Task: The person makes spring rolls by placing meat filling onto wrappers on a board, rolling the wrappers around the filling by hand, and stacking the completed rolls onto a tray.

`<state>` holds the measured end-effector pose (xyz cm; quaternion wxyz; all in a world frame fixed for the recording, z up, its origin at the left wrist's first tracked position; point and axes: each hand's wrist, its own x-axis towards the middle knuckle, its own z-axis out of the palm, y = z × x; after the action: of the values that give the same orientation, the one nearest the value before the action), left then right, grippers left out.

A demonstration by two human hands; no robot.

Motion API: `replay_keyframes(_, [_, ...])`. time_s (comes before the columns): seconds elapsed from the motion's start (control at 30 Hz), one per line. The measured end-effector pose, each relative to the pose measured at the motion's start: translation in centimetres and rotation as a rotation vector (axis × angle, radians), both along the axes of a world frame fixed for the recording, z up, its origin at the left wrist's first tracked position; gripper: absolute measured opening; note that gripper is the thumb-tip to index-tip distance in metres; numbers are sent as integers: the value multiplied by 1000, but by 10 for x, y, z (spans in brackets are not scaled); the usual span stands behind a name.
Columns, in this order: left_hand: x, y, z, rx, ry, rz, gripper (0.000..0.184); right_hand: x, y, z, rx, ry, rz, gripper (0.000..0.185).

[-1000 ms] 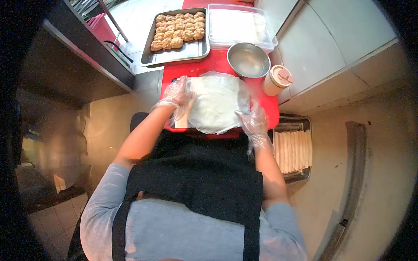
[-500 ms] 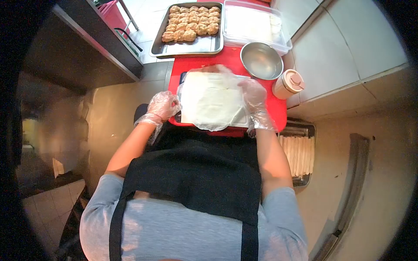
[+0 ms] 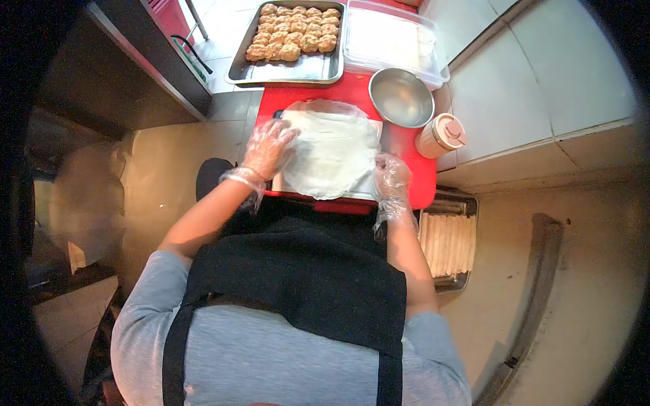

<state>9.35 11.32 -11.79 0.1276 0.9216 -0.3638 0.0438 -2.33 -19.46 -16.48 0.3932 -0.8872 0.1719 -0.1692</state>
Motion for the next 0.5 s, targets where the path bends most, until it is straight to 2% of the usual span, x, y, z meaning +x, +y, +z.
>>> replay_keyframes(0.1, [-32, 8, -4, -76, 90, 124, 56, 0, 11, 31, -48, 9, -59, 21])
replay_keyframes(0.2, [-49, 20, -17, -66, 123, 205, 63, 10, 18, 46, -254, 154, -164, 24])
replay_keyframes(0.3, [-48, 31, -19, 10, 24, 104, 63, 24, 17, 43, -421, 201, 25, 29])
replay_keyframes(0.33, [-49, 35, -18, -2, 13, 48, 62, 29, 17, 43, -326, 258, 28, 31])
replay_keyframes(0.43, [-59, 43, -8, -61, 38, -120, 55, 53, -6, -5, -171, 4, -84, 19])
replay_keyframes(0.47, [-65, 42, 0, -100, 82, -176, 51, 54, -1, 6, -19, -103, -75, 25])
replay_keyframes(0.5, [-69, 41, 8, -139, 125, -234, 48, 50, 1, 12, -4, -79, -74, 32])
